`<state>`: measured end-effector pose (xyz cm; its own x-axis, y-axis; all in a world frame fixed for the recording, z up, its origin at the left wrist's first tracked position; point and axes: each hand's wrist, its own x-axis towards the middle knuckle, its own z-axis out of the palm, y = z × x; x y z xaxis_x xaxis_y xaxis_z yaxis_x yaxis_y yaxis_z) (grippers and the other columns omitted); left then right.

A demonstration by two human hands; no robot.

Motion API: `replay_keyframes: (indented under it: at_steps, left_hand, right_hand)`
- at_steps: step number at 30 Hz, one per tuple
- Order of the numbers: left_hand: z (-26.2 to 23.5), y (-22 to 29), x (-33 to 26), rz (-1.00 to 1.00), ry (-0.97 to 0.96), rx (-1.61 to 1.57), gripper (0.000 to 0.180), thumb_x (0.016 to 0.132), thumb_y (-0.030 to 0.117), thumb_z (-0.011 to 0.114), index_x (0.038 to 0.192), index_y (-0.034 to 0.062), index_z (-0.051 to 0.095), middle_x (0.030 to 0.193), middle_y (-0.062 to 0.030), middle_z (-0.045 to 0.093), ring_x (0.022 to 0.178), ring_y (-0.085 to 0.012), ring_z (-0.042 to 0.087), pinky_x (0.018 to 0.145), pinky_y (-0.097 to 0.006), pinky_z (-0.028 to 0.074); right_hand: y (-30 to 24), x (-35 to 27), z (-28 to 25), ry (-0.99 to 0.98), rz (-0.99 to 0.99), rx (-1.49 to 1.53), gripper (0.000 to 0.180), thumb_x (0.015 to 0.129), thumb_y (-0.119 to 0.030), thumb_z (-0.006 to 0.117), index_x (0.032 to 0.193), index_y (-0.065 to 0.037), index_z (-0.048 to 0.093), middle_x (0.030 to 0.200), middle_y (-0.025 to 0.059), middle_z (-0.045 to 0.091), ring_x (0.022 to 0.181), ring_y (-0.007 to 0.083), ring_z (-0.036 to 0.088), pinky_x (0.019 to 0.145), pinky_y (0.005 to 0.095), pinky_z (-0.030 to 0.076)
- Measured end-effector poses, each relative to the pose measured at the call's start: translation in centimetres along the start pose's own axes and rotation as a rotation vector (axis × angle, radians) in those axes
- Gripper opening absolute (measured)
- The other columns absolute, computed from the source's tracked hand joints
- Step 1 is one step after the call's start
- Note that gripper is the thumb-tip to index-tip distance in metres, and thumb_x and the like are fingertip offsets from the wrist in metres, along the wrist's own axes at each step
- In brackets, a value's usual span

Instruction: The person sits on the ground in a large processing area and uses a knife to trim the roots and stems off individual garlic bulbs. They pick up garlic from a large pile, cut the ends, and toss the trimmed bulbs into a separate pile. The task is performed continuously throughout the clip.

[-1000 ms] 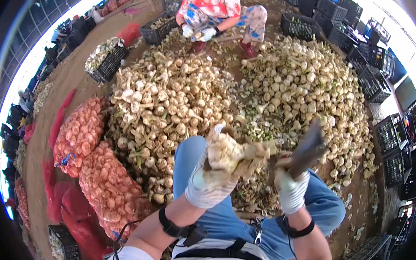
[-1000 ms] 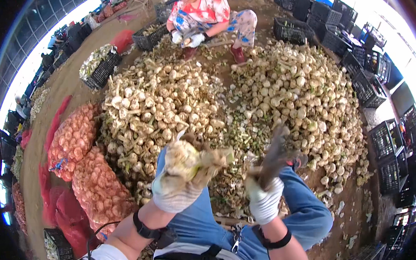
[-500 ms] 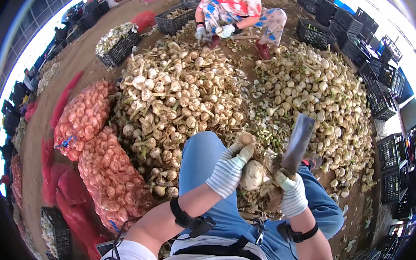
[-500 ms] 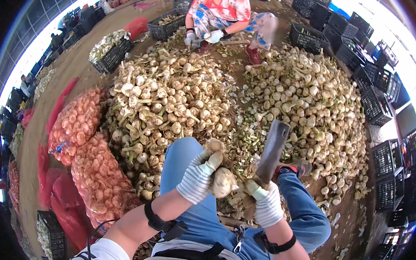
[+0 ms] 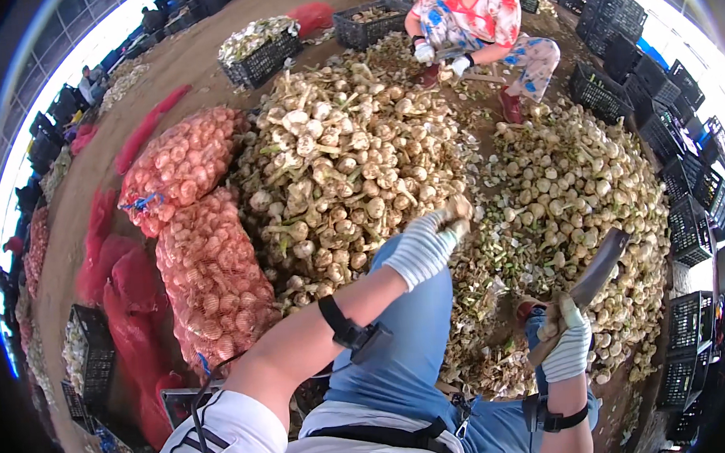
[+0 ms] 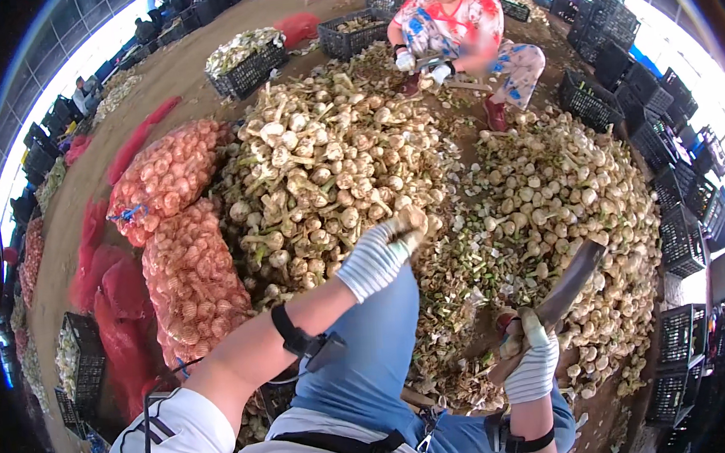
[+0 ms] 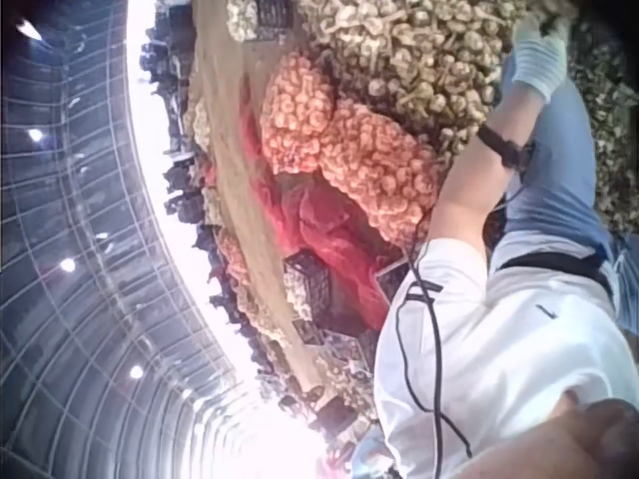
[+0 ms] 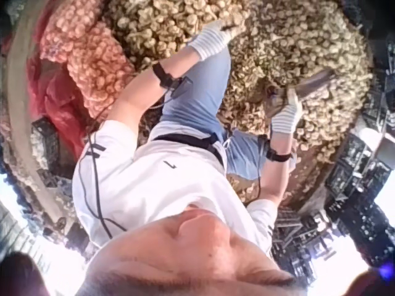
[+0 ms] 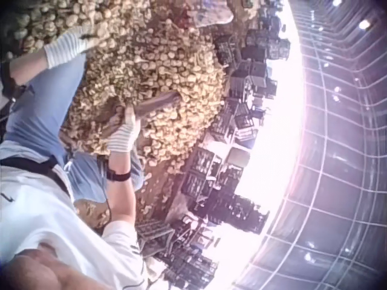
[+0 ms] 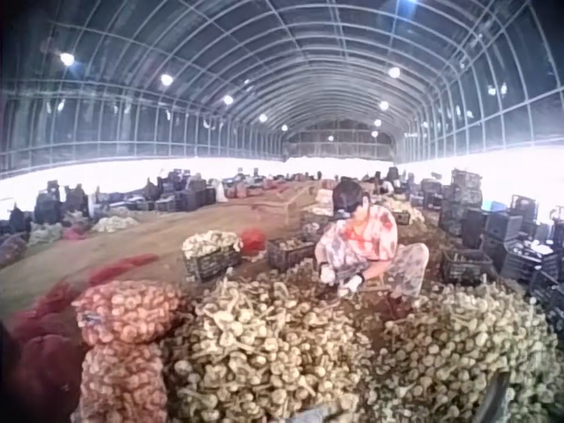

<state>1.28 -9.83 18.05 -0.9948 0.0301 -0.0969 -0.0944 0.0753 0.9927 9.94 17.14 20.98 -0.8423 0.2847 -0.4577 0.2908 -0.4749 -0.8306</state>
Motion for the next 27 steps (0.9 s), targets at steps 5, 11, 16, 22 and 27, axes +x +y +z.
replay_keyframes:
  at_steps: [5,11,16,22,27]
  left_hand:
    - [-8.7,-2.7,-0.4,-0.167,-0.235,1.087,0.047,0.082,0.034,0.063,0.118,0.0046,0.057,0.107,-0.0178,0.064,0.095,-0.0292,0.062,0.082,-0.039,0.049]
    - [-15.3,-10.3,-7.9,-0.543,-0.555,1.359,0.049,0.080,0.030,0.057,0.125,0.0099,0.053,0.115,-0.0158,0.061,0.104,-0.0332,0.059,0.087,-0.044,0.048]
    - [-15.2,-20.0,-12.3,-0.596,-1.026,1.300,0.058,0.082,0.006,0.054,0.137,0.0151,0.039,0.130,-0.0181,0.050,0.115,-0.0319,0.053,0.084,-0.043,0.048]
    - [-14.2,-19.8,-9.3,-0.616,-0.770,1.200,0.080,0.077,0.001,0.059,0.146,0.0150,0.021,0.128,-0.0186,0.052,0.105,-0.0334,0.059,0.079,-0.043,0.051]
    - [-12.8,-22.6,-6.4,-0.638,-0.820,1.154,0.067,0.080,0.028,0.060,0.139,0.0096,0.035,0.124,-0.0146,0.056,0.111,-0.0307,0.057,0.087,-0.042,0.048]
  right_hand:
    - [0.4,0.8,-2.8,0.040,0.072,0.137,0.012,0.087,-0.023,0.061,0.086,-0.012,0.060,0.062,0.0000,0.057,0.044,0.0104,0.045,0.039,0.0237,0.035]
    - [-0.4,1.5,-6.9,-0.029,0.115,0.178,0.016,0.093,-0.029,0.055,0.094,-0.013,0.057,0.070,-0.0020,0.054,0.045,0.0080,0.042,0.039,0.0232,0.033]
    - [0.2,2.1,-7.0,-0.010,0.119,0.092,0.020,0.093,-0.027,0.054,0.100,-0.010,0.062,0.065,-0.0036,0.057,0.044,0.0054,0.037,0.039,0.0212,0.030]
    - [0.1,1.7,-5.2,-0.067,0.049,-0.031,0.023,0.093,-0.027,0.055,0.103,-0.008,0.063,0.067,-0.0018,0.061,0.042,0.0039,0.038,0.037,0.0205,0.032]
    - [-0.2,0.9,-3.5,-0.002,0.029,-0.107,0.023,0.093,-0.028,0.054,0.101,-0.008,0.062,0.066,-0.0025,0.059,0.042,0.0042,0.036,0.038,0.0195,0.029]
